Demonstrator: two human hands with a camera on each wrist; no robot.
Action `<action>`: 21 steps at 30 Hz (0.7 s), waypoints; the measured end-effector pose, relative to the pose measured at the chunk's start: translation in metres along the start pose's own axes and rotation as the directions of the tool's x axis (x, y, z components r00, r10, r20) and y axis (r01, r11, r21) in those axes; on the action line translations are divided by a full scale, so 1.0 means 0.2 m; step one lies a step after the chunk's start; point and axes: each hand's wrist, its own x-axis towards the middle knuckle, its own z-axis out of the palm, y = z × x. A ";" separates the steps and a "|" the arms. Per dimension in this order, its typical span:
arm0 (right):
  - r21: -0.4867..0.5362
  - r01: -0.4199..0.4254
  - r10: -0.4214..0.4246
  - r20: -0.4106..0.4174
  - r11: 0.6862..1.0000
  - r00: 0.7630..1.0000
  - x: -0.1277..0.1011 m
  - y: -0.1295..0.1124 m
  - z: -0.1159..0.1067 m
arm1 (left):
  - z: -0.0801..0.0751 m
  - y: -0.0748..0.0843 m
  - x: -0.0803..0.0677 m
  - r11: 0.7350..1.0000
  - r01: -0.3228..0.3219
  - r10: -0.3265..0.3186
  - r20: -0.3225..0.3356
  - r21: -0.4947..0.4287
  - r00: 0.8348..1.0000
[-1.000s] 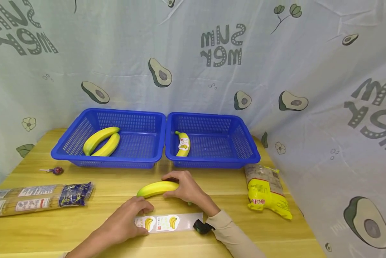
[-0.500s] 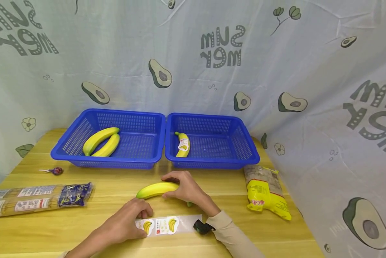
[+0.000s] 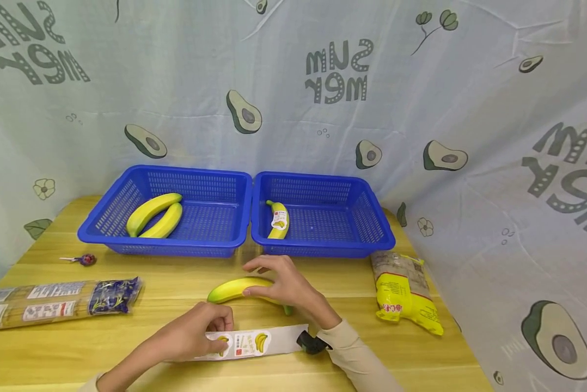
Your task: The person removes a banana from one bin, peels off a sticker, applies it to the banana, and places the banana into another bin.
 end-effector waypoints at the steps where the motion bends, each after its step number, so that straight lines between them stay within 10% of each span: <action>1: 0.012 0.013 -0.013 0.010 1.000 1.000 0.00 -0.01 -0.01 | -0.01 0.00 0.01 1.000 -0.008 0.008 0.007 0.000 1.000; 12: 0.191 0.139 -0.188 0.270 0.972 0.944 0.01 -0.09 -0.09 | -0.12 0.12 0.07 0.991 -0.019 0.015 -0.029 -0.133 0.999; 21: 0.177 0.138 -0.186 0.290 0.974 0.939 0.01 -0.13 -0.11 | -0.16 0.14 0.10 0.982 -0.027 0.021 -0.035 -0.187 0.999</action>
